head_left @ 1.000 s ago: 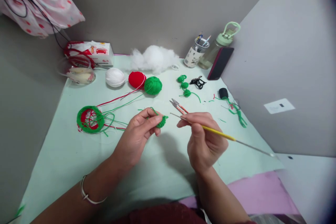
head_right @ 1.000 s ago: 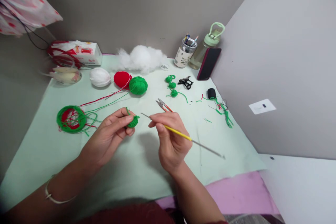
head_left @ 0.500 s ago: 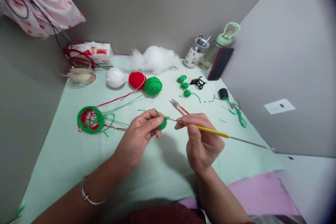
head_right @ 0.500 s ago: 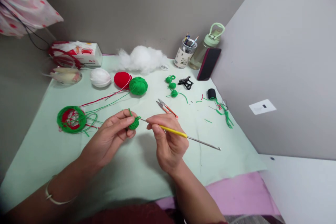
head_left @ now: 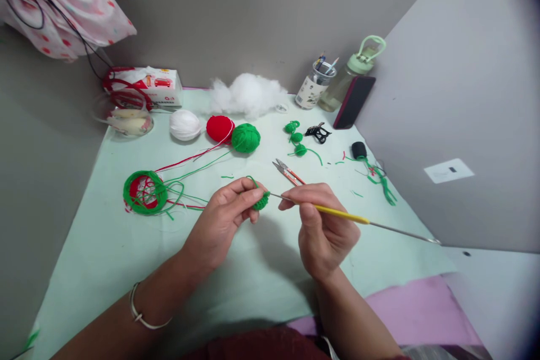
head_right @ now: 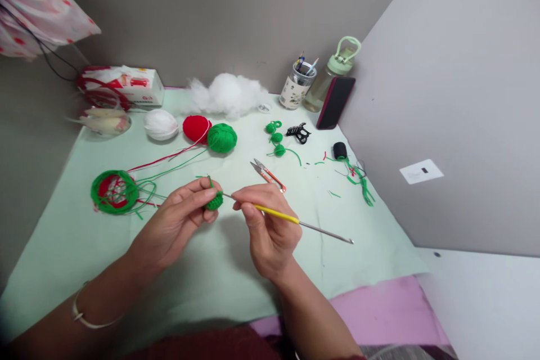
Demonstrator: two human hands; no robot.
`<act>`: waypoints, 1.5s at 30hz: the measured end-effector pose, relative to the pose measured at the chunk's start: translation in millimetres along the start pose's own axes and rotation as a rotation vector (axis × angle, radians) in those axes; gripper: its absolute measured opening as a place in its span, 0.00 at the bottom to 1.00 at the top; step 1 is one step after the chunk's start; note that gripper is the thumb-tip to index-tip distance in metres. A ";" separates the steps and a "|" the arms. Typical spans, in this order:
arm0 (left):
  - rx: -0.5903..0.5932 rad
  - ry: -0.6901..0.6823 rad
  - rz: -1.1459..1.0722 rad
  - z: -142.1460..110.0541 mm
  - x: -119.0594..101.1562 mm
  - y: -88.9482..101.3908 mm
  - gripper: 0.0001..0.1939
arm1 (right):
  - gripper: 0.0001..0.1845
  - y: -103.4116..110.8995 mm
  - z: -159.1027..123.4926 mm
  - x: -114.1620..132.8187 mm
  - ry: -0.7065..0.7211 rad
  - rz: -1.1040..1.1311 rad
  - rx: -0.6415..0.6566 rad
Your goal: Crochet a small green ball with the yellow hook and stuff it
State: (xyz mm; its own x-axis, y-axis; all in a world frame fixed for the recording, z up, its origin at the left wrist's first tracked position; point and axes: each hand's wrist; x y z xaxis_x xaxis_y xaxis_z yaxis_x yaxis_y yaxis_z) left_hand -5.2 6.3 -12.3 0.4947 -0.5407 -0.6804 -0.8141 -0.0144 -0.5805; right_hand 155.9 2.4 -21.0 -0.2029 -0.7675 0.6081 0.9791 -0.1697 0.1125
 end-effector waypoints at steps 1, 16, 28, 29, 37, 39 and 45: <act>0.001 0.002 0.001 0.0 0.0 -0.2 0.08 | 0.10 0.1 -0.2 -0.1 0.000 0.006 0.006; 0.101 0.017 0.032 -9.0 -7.1 -3.5 0.51 | 0.09 -1.3 0.2 -7.4 -0.316 0.321 -0.010; 0.107 0.044 0.083 -8.8 -10.8 -1.7 0.59 | 0.07 -2.0 1.2 -10.4 -0.381 0.417 0.089; 0.100 0.047 0.084 -8.5 -10.8 -2.0 0.59 | 0.08 -2.0 0.7 -10.8 -0.386 0.421 0.090; 0.085 0.040 0.081 -7.0 -11.1 -3.2 0.60 | 0.08 -1.6 1.2 -15.7 -0.490 0.501 0.073; 0.083 0.024 0.095 -6.5 -10.2 -1.3 0.60 | 0.07 -2.3 2.5 -15.9 -0.488 0.507 0.106; 0.094 -0.018 0.172 -4.0 -11.7 4.8 0.57 | 0.04 -4.3 6.2 -15.7 -0.575 0.506 0.119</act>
State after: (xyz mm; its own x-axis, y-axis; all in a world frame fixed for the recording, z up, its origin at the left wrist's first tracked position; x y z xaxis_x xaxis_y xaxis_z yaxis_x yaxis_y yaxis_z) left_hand -16.1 9.3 -5.4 0.3566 -0.5134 -0.7805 -0.8556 0.1560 -0.4935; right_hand 155.0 19.1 -26.1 0.2787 -0.2863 0.9167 0.9520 0.2082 -0.2244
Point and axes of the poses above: each hand's wrist, its own z-axis towards the middle knuckle, its own y-axis out of the back of the hand, x = y × z, and after that the axes turned 10 degrees about y, right-handed
